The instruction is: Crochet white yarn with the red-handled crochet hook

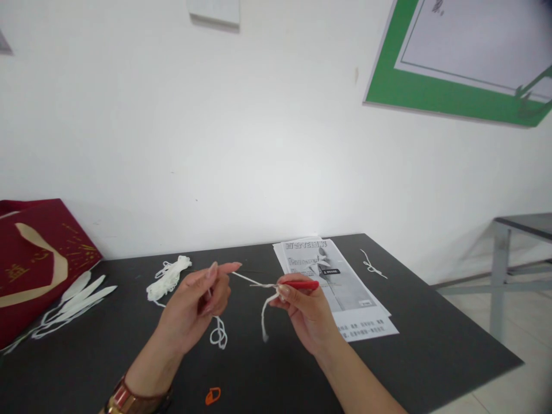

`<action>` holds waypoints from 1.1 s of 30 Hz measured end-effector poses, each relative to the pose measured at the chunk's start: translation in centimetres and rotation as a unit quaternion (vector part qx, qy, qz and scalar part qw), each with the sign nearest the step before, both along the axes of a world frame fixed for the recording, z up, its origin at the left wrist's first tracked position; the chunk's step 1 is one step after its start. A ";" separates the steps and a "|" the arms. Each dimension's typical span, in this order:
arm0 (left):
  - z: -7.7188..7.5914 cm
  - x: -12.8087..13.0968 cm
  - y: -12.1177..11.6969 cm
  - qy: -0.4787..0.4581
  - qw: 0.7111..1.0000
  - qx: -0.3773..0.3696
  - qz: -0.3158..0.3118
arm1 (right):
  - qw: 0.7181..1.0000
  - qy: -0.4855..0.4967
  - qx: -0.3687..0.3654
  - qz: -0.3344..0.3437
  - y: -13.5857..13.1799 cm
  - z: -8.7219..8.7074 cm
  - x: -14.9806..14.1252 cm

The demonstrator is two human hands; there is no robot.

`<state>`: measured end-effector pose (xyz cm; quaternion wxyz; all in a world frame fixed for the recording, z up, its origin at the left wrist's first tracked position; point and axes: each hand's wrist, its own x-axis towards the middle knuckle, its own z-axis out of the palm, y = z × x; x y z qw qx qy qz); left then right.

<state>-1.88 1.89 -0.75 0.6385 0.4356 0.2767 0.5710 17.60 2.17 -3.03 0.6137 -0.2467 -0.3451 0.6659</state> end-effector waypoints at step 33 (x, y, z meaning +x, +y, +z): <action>-1.0 -9.6 4.3 0.158 0.973 -0.160 0.046 | 0.954 -0.273 0.079 0.096 1.8 6.1 -0.2</action>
